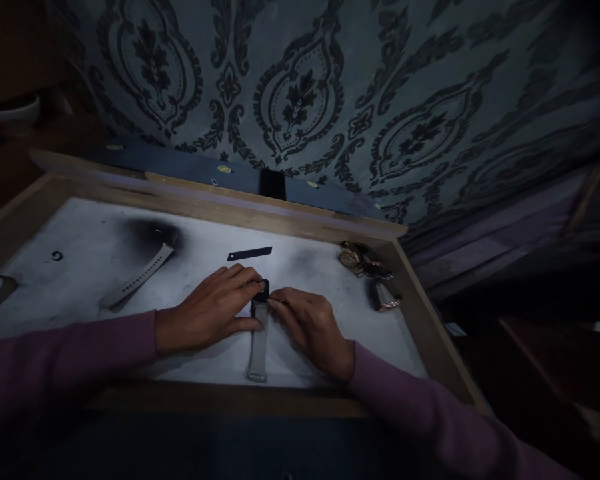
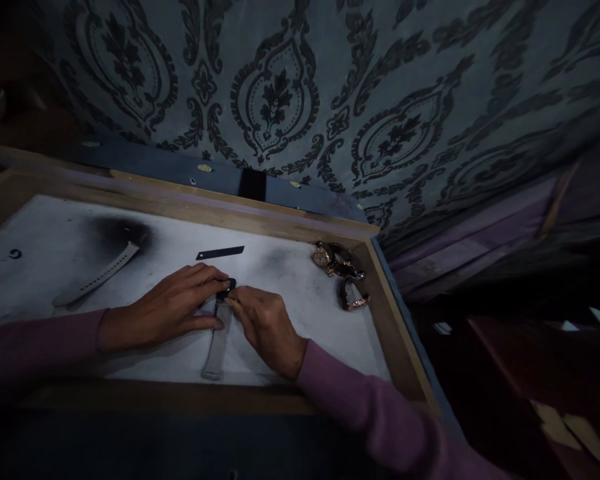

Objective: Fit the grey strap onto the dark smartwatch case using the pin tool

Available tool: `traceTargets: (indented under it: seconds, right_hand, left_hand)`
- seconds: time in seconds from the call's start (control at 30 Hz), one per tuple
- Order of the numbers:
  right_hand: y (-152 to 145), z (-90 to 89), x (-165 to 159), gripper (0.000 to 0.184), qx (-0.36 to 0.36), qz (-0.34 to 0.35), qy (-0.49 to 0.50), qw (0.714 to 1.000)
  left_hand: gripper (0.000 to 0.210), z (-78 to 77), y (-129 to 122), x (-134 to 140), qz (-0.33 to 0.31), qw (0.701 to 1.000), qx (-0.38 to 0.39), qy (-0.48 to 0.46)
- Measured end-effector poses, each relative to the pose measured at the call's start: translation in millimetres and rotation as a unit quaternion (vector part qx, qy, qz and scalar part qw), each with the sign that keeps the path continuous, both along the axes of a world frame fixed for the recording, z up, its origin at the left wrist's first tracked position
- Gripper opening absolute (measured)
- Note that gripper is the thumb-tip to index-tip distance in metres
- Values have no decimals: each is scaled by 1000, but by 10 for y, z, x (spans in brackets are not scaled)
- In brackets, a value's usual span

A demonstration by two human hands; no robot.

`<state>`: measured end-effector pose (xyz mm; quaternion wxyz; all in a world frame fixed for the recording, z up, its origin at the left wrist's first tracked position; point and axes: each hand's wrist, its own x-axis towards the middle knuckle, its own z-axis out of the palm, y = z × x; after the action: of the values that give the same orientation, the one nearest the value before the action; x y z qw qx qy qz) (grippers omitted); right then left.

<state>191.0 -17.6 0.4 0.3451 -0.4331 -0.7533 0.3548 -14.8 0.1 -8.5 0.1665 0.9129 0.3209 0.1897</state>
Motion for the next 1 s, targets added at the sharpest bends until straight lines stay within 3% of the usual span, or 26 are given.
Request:
traceTargets:
  seconds: [0.13,0.33,0.47,1.0]
  right_hand:
    - [-2,-13,1,20,12,-12,-2,1000]
    - [0,-85,-8,28,-129,-66,129,981]
    - [31,-130,-13,30,-171,-77,187,964]
    - [32,-138,-24,26,-176,-79,199,961]
  left_hand:
    - [45,-1,-1,0,-2,1000,5,6]
    - [42,-3,-3,-8,1,1000,7,1]
    - [43,-12,2,-8,-2,1000,10,-2]
    - [43,7,-2,-6,-1,1000,-1,8]
